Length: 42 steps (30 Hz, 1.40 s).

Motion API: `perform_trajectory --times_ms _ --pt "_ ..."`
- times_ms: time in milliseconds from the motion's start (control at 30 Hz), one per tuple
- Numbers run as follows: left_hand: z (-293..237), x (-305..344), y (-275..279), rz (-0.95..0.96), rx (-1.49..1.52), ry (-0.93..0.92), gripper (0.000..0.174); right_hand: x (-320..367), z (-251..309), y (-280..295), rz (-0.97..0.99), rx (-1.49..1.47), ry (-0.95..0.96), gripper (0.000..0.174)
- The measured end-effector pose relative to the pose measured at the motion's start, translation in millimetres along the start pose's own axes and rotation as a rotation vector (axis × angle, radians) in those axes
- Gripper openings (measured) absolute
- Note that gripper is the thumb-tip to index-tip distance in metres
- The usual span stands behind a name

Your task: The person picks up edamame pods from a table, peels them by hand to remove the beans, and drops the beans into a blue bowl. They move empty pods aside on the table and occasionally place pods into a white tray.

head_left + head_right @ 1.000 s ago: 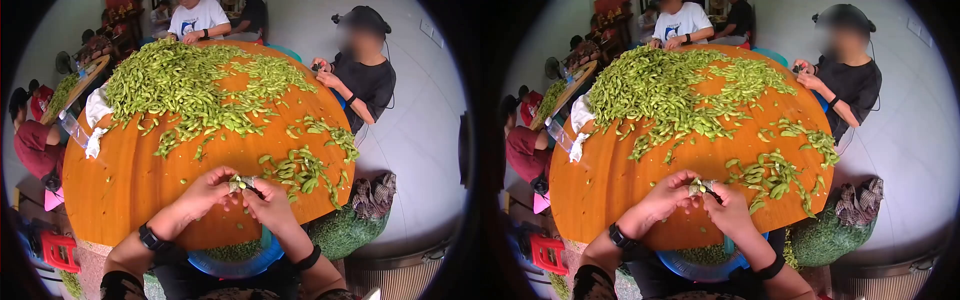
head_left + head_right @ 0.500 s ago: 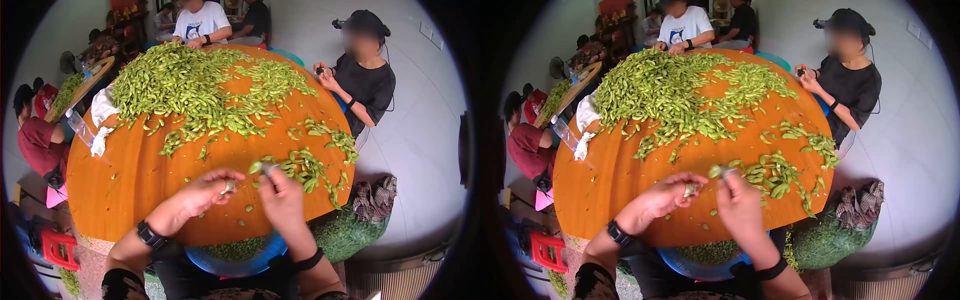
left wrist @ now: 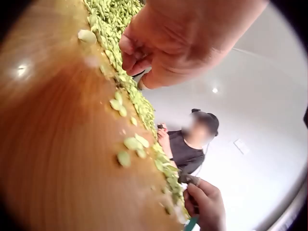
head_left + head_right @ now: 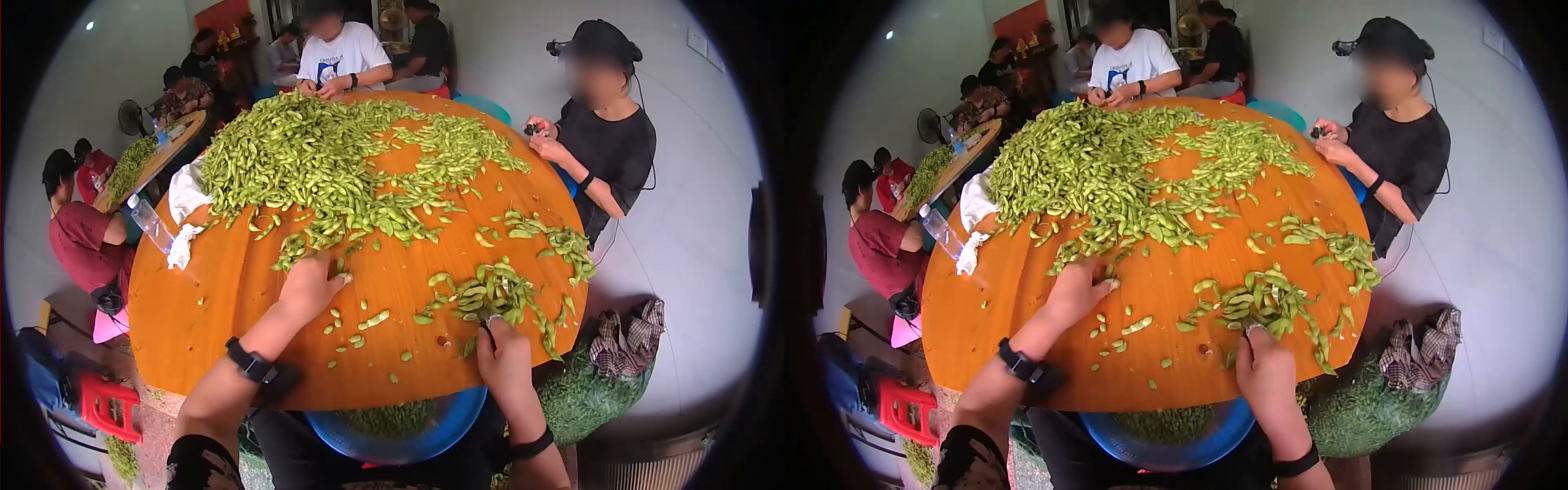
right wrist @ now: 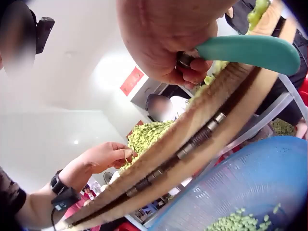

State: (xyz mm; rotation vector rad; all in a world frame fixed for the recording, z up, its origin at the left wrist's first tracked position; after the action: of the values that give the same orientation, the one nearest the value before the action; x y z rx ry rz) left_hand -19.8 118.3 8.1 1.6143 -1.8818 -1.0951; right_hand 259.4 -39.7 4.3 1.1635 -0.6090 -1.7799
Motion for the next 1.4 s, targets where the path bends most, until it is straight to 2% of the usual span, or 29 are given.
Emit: perform_trajectory --times_ms 67,167,300,367,500,567,633,667,733,767,800,833,900,967,1000,1067,1100,1200,1300,1367,1400 --pt "9.3 -13.2 -10.5 -0.041 0.09 -0.097 0.022 0.6 -4.3 0.5 0.002 -0.006 -0.003 0.007" --pt "-7.9 -14.0 -13.5 -0.028 0.053 -0.14 0.017 -0.6 -10.6 0.9 0.04 -0.086 -0.04 0.008" --pt "-2.6 -30.2 -19.9 -0.112 0.057 -0.103 0.014 -0.7 -16.2 -0.7 0.059 -0.222 -0.078 0.009" --pt "-2.4 -36.3 -23.8 -0.149 0.0 -0.277 0.014 -0.4 -18.1 -0.6 0.042 -0.251 -0.07 0.009" --pt "-13.7 -34.0 -27.1 -0.16 0.038 -0.257 0.014 1.5 -26.3 -3.1 0.064 -0.321 -0.107 0.008" --pt "-36.2 -24.3 -41.4 -0.086 0.099 -0.299 0.013 2.2 -29.5 -3.9 0.095 -0.328 -0.121 0.008" --pt "-63.0 -15.9 -62.9 -0.026 0.087 -0.301 0.014 3.8 -36.7 -9.3 0.179 -0.659 -0.342 0.007" --pt "-78.4 -11.6 -74.1 -0.004 0.089 -0.327 0.015 2.5 -35.3 -6.8 0.179 -0.66 -0.334 0.007" --pt "-104.6 -9.7 -103.2 0.074 0.086 -0.317 0.017 2.9 -36.5 -3.8 0.157 -0.795 -0.466 0.011" --pt "-124.2 -4.5 -112.7 0.128 0.137 -0.314 0.019 3.0 -36.5 -4.2 0.155 -0.797 -0.459 0.011" --pt "-139.3 -3.4 -126.9 0.292 0.23 -0.323 0.022 4.5 -39.9 -6.2 0.142 -0.823 -0.485 0.01" --pt "-158.3 1.8 -133.1 0.338 0.433 -0.363 0.025 5.3 -43.1 -7.6 0.128 -0.848 -0.512 0.01" --pt "-176.6 2.8 -131.6 0.354 0.462 -0.367 0.026 4.2 -44.4 -8.0 0.105 -0.899 -0.529 0.009" --pt "-167.7 -14.8 -120.3 0.248 0.291 -0.466 0.025 4.6 -47.6 -10.0 0.082 -0.956 -0.554 0.008" --pt "-153.6 -26.3 -109.5 0.135 0.218 -0.493 0.022 4.9 -48.1 -12.2 0.102 -0.942 -0.541 0.008" --pt "-126.5 -50.7 -84.5 0.026 0.044 -0.323 0.017 2.8 -43.4 -8.7 0.119 -0.914 -0.523 0.007" --pt "-112.0 -60.4 -77.1 -0.027 -0.002 -0.312 0.016 2.5 -43.2 -9.0 0.116 -0.915 -0.525 0.007" --pt "-83.7 -77.6 -75.6 -0.047 -0.055 -0.346 0.016 1.8 -43.4 -10.5 0.109 -0.887 -0.512 0.007" --pt "-81.2 -79.1 -80.9 0.04 -0.105 -0.353 0.015 4.7 -44.6 -9.5 0.11 -0.917 -0.531 0.007" --pt "-82.9 -71.2 -72.3 0.007 -0.151 -0.275 0.015 2.7 -40.5 -6.7 0.135 -0.873 -0.492 0.008" --pt "-82.0 -64.9 -70.3 -0.037 -0.121 -0.347 0.015 1.1 -35.4 -1.1 0.189 -0.848 -0.479 0.009"
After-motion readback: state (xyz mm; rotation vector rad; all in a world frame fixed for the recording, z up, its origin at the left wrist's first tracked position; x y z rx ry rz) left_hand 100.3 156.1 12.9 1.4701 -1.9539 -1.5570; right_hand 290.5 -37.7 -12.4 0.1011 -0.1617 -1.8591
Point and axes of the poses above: each hand's wrist, its own x-axis away from the middle knuckle, its own y-axis out of the back of the hand, z = x × y, the point moved 5 cm from there along -x, towards the middle knuckle, and after that the axes turned 11 degrees about x, right-handed, at the moved point
